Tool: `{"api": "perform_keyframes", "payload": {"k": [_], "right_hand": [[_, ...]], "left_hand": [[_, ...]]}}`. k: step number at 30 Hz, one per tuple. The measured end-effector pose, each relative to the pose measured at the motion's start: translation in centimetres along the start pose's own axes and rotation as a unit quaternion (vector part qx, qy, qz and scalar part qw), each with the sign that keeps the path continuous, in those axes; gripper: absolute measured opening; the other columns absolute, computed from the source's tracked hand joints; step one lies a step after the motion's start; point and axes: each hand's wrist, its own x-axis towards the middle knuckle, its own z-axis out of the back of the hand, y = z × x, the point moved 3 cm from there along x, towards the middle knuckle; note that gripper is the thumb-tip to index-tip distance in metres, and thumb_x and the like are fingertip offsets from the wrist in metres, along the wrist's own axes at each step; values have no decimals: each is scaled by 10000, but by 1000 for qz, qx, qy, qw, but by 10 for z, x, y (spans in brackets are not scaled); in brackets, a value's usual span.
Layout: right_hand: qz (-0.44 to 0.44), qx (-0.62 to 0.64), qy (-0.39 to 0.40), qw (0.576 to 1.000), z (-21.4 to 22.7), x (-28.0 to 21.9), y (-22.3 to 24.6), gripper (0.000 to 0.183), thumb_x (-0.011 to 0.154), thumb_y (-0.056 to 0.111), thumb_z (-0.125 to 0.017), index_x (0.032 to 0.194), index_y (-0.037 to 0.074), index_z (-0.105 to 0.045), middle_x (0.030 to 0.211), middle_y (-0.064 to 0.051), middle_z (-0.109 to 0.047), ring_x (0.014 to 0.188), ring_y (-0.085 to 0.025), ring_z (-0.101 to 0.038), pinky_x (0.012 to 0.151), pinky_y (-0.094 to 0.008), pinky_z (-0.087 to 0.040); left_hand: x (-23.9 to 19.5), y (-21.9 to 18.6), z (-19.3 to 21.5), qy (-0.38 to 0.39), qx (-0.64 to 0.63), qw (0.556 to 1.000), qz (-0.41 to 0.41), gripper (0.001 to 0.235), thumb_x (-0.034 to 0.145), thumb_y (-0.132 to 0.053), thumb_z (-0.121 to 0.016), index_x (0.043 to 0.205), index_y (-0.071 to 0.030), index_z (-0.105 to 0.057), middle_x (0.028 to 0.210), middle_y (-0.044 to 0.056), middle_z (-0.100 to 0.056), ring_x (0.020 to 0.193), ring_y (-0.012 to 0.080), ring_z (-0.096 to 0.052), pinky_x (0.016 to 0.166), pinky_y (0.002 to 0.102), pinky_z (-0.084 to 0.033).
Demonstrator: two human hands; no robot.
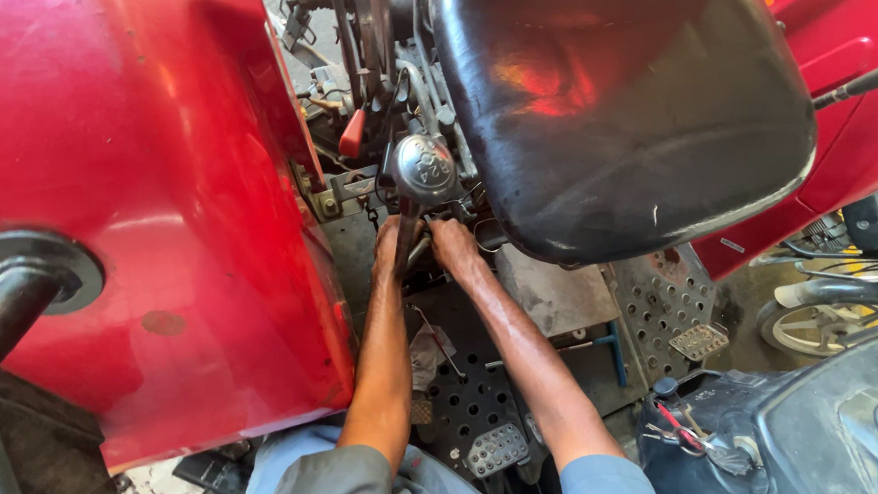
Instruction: The person works on the internal components of a red tractor, specifically near the gear shift lever. They use a wrench to tighten bolts and a screwdriver to adjust parts within the engine compartment. The person repeatedly manipulates the gear shift lever and uses a rag to wipe components during the process.
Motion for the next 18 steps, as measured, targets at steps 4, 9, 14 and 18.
{"api": "perform_keyframes", "payload": {"k": [4,9,14,18], "right_hand": [[-2,68,-26,997,0,-29,-2,147,935,37,-588,1047,20,-682,943,-223,-736,878,-416,-717,727,-518,-574],[-65,236,-333,911,-42,-83,-5,214,937,117,-697,1121,9,-706,1056,-203,-740,898,-364,-723,735,-439,-590],[-308,594,-210,713,-113,-71,-35,272,931,262,-700,1093,48,-654,947,-110,-701,742,-207,-707,542,-359,-592],[-312,623,-164,698,-122,-64,-35,345,970,370,-676,1019,29,-681,846,-100,-648,657,-196,-676,528,-351,-576]], "left_hand": [[-1,1,-3,-6,-4,1000,-5,346,845,-389,-681,883,-50,-736,794,211,-709,801,366,-721,708,488,-519],[-3,-4,-5,-12,-12,1000,-6,356,849,-403,-684,919,-59,-743,815,218,-715,829,392,-724,719,497,-520],[-2,-15,3,-16,5,1000,16,362,820,-402,-697,978,-82,-755,840,227,-721,860,423,-722,741,512,-527],[-1,-14,2,-22,22,999,10,366,826,-406,-696,1032,-112,-768,899,229,-728,912,449,-700,768,528,-532]]}}
